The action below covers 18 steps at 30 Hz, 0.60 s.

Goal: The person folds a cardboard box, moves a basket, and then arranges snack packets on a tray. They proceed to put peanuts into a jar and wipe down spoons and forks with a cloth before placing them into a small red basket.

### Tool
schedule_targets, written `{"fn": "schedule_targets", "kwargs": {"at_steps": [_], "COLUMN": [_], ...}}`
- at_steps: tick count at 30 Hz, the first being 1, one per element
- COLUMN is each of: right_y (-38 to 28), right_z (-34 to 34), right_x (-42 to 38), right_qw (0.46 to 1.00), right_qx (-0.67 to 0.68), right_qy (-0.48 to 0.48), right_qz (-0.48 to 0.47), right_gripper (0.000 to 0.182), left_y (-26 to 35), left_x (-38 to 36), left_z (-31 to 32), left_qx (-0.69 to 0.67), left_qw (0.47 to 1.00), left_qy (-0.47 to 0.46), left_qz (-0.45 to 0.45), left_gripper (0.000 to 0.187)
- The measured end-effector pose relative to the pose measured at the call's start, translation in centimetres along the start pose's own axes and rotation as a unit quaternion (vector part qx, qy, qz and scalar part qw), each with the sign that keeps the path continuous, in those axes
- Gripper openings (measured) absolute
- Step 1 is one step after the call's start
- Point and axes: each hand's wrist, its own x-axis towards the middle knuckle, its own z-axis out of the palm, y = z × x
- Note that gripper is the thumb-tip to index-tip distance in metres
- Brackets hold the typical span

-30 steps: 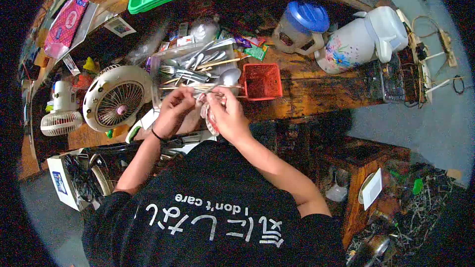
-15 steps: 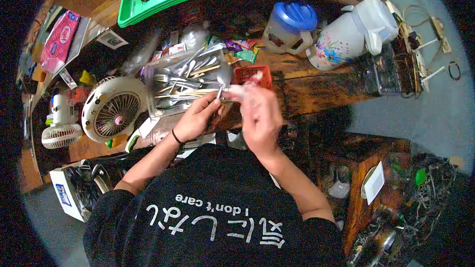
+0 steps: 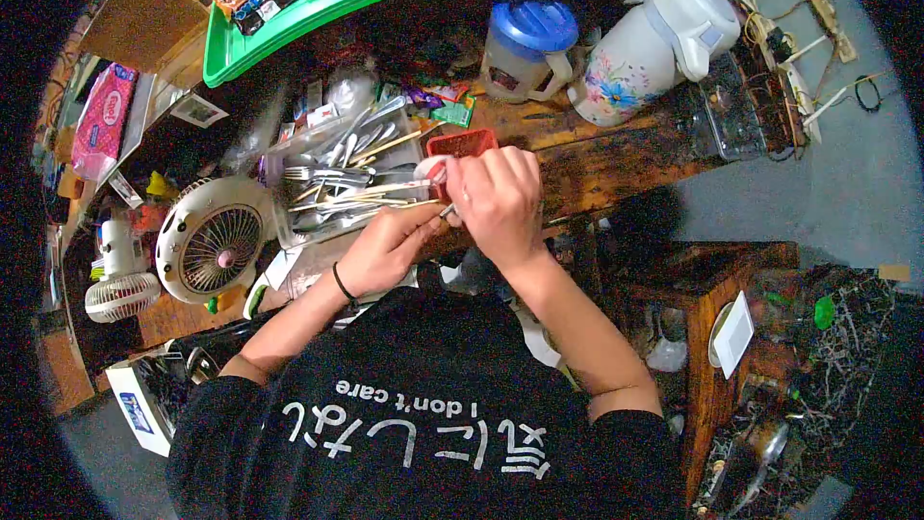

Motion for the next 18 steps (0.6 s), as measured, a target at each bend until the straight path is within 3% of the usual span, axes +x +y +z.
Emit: {"fn": "schedule_targets", "kwargs": {"at_steps": [3, 7, 8, 9, 10, 11, 13, 15, 17, 18], "right_y": [1.2, 3.4, 3.7, 3.5, 3.4, 3.2, 1.5, -2.0, -2.2, -2.8], "right_z": [0.4, -0.7, -1.4, -2.2, -2.0, -1.3, 0.4, 0.1, 0.8, 0.6], "right_x": [0.5, 1.0, 1.1, 1.3, 0.8, 0.2, -0.4, -0.8, -2.3, -2.5], "right_qw": [0.999, 0.973, 0.908, 0.798, 0.764, 0.765, 0.806, 0.692, 0.645, 0.659], "right_qx": [0.028, 0.073, 0.213, 0.343, 0.426, 0.426, 0.418, 0.566, 0.617, 0.609], "right_qy": [0.030, 0.097, 0.096, 0.089, 0.122, 0.121, 0.135, 0.013, -0.067, -0.075], "right_qz": [0.035, 0.194, 0.349, 0.488, 0.469, 0.468, 0.397, 0.447, 0.447, 0.435], "right_gripper": [0.019, 0.020, 0.021, 0.025, 0.026, 0.026, 0.029, 0.031, 0.031, 0.030], "left_y": [0.1, -1.1, -1.0, -0.9, -0.9, -1.0, -1.2, -0.8, -1.5, -2.4], "left_x": [0.1, -0.5, -0.6, -0.7, -0.7, -0.6, -0.3, -0.1, -0.1, 0.0], "left_z": [0.0, 0.3, 0.0, -0.2, -0.4, -0.3, 0.3, 0.7, 1.1, 0.8], "left_qx": [-0.028, -0.098, -0.178, -0.258, -0.280, -0.280, -0.316, -0.334, -0.418, -0.414], "left_qw": [0.998, 0.990, 0.974, 0.948, 0.943, 0.943, 0.929, 0.913, 0.873, 0.876], "left_qy": [-0.022, -0.007, -0.021, -0.034, -0.049, -0.048, -0.048, -0.057, -0.088, -0.109], "left_qz": [-0.059, -0.098, -0.139, -0.181, -0.174, -0.173, -0.186, -0.227, -0.236, -0.221], "left_gripper": [0.018, 0.020, 0.022, 0.023, 0.025, 0.025, 0.026, 0.030, 0.032, 0.029]}}
